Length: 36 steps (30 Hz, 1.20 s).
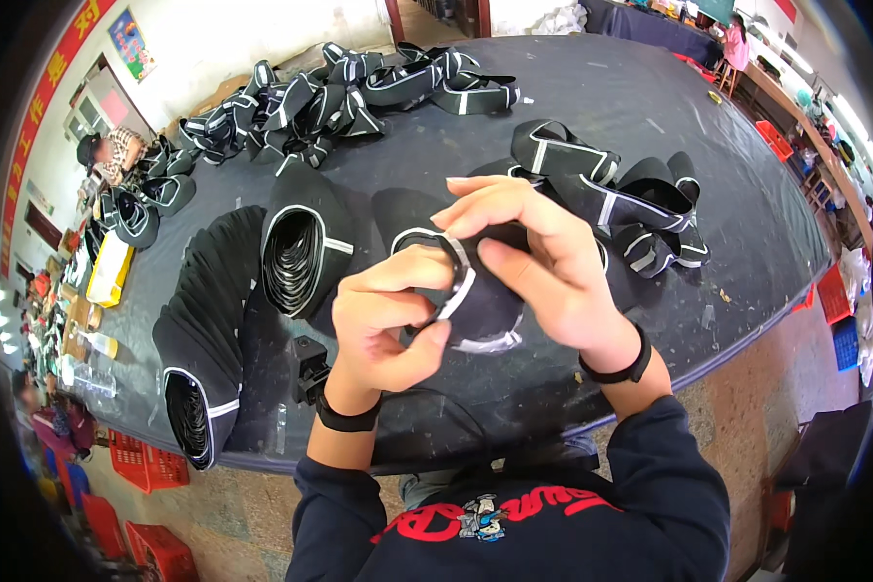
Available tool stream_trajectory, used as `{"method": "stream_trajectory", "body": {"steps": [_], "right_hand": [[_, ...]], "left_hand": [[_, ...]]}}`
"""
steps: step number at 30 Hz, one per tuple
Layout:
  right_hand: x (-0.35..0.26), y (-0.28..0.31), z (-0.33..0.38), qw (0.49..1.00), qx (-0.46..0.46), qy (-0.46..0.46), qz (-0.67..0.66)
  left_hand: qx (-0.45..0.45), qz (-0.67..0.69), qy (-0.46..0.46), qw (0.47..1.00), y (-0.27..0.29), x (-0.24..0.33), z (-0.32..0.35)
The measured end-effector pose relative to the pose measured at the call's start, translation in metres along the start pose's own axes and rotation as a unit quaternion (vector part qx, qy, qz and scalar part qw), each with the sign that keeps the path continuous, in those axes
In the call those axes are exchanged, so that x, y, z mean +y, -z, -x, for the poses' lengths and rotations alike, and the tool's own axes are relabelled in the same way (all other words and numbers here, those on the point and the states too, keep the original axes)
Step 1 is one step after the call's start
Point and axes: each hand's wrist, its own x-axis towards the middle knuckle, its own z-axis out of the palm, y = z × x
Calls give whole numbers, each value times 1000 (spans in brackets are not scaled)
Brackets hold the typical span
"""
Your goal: Peeling the adhesive backing from white strips and applying them to black shoe components on a work table.
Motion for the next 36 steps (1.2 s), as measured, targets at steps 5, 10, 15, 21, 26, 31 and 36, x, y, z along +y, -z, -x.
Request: {"method": "stream_trajectory", "body": {"steps": [5, 10, 15, 21, 26, 31, 36], "right_hand": [[0, 14, -5, 984, -159, -79, 19], [18, 21, -8, 951, -257, -129, -117], [17, 25, -9, 917, -254, -211, -224], [13, 27, -8, 946, -222, -188, -145], [14, 23, -7, 958, -196, -172, -121], [12, 23, -5, 962, -207, -159, -81], [13, 20, -4, 961, -207, -167, -72]], "left_hand": [[7, 126, 41, 991, 7, -1, 1], [-34, 164, 91, 982, 11, -3, 4], [-55, 173, 252, 951, 16, 9, -4], [-31, 190, 390, 901, 15, 25, -5], [10, 175, 417, 892, 4, 23, -5], [15, 138, 413, 900, -3, 23, -7], [33, 86, 389, 917, -8, 20, -6]]}}
